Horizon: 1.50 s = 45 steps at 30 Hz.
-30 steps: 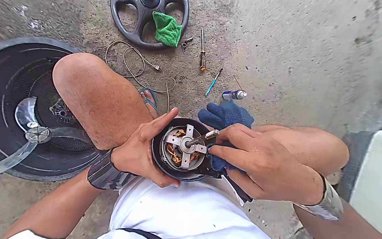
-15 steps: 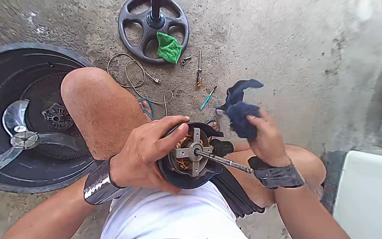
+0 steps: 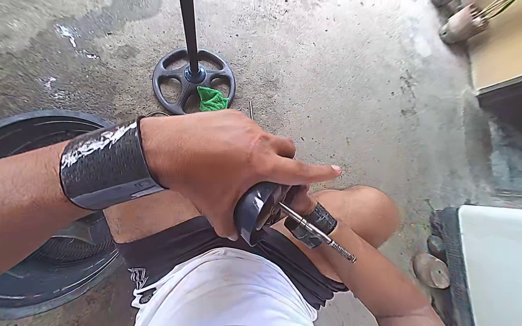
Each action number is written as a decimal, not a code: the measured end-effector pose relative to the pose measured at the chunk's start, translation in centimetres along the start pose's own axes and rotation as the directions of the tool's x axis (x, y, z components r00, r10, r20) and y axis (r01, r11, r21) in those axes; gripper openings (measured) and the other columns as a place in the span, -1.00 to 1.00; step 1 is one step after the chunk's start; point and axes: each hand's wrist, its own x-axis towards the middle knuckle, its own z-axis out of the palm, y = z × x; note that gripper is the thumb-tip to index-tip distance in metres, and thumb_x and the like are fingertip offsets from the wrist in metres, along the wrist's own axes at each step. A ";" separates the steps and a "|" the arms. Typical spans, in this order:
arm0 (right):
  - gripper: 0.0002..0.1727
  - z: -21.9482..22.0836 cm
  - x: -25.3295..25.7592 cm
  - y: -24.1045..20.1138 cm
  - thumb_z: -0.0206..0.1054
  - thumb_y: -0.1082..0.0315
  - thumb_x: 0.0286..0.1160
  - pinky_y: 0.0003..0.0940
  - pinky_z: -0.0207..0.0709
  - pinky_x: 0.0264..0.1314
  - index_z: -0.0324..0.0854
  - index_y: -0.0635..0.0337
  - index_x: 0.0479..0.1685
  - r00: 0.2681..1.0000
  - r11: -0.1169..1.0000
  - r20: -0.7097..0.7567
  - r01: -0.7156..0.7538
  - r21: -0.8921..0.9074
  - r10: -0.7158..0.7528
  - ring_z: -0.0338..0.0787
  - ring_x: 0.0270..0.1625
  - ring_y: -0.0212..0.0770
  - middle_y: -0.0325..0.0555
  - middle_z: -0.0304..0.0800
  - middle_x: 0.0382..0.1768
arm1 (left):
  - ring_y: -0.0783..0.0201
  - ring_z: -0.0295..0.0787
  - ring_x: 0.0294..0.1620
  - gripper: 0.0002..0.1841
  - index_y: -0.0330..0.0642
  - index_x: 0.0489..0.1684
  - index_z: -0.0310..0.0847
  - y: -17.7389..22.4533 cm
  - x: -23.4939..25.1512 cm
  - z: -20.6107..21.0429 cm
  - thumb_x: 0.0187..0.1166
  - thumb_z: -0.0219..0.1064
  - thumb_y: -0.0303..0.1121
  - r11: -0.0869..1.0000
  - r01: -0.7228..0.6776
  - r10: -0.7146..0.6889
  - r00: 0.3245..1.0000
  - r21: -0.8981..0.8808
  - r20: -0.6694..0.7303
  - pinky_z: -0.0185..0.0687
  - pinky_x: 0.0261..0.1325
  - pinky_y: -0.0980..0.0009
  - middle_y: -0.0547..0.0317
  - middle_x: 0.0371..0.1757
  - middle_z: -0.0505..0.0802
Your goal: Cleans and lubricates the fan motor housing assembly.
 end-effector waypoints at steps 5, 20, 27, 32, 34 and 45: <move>-0.38 1.2 1.0 -0.6 0.36 -0.39 0.37 -0.35 0.67 0.32 0.78 -0.12 0.15 0.976 0.981 -0.136 0.181 0.066 -0.170 0.83 0.22 -0.39 -0.30 0.92 0.05 | 0.50 0.73 0.21 0.21 0.40 0.86 0.08 -1.0 1.5 -4.8 -0.05 0.58 0.39 0.999 0.042 -0.042 0.996 0.002 -0.076 0.76 0.11 0.32 0.45 0.35 0.78; -0.58 5.1 7.0 -5.1 0.24 -0.11 0.66 -0.37 0.68 0.37 0.80 -0.06 0.17 0.820 0.821 -0.073 0.570 0.015 -0.568 0.83 0.24 -0.41 -0.27 0.92 0.09 | 0.17 0.68 0.42 0.06 -0.03 0.78 0.06 1.4 -0.7 6.7 0.34 0.31 0.46 0.306 -0.463 -0.875 0.208 -0.832 -0.438 0.67 0.39 0.09 0.10 0.45 0.70; -0.33 7.8 9.8 -8.6 0.15 -0.26 0.68 -0.35 0.64 0.43 0.47 0.15 0.43 0.864 0.799 -0.217 0.286 -0.529 -0.453 0.76 0.27 -0.38 -0.23 0.81 0.14 | 0.08 0.72 0.34 -0.13 0.10 0.42 0.57 -0.2 1.1 1.2 0.34 0.11 0.59 -0.065 -0.708 -0.865 0.392 -0.703 -0.314 0.66 0.35 -0.03 0.01 0.26 0.79; -0.21 9.0 9.1 -13.8 0.31 -0.42 0.41 -0.50 0.68 0.31 0.53 -0.05 0.45 0.959 0.584 0.066 0.221 -0.781 -0.275 0.76 0.20 -0.52 -0.43 0.81 0.11 | 0.12 0.80 0.19 -0.08 0.07 0.25 0.67 0.5 -0.4 0.2 0.30 -0.04 0.67 -0.147 -0.748 -0.862 0.418 -0.648 -0.287 0.75 0.18 0.01 0.05 0.12 0.85; -0.32 10.0 8.4 -14.6 0.47 -0.15 0.46 -0.41 0.72 0.31 0.54 -0.01 0.51 0.972 0.694 0.067 0.208 -0.690 -0.224 0.81 0.18 -0.37 -0.27 0.83 0.14 | 0.12 0.82 0.13 -0.06 0.08 0.20 0.68 1.6 -0.2 0.2 0.27 -0.07 0.70 -0.188 -0.755 -0.868 0.427 -0.629 -0.253 0.78 0.10 0.02 0.05 0.06 0.86; -0.88 9.8 4.1 -19.9 0.24 0.27 0.66 -0.27 0.81 -0.14 0.63 -0.08 0.03 0.679 0.557 -0.255 0.270 -0.785 -0.688 0.84 -0.15 -0.30 -0.26 0.81 -0.16 | 0.27 0.81 0.08 -0.10 0.28 0.20 0.68 1.1 0.3 -1.9 0.30 -0.21 0.73 0.032 -0.742 -0.765 0.413 -0.669 -0.495 0.78 0.02 0.11 0.25 0.02 0.86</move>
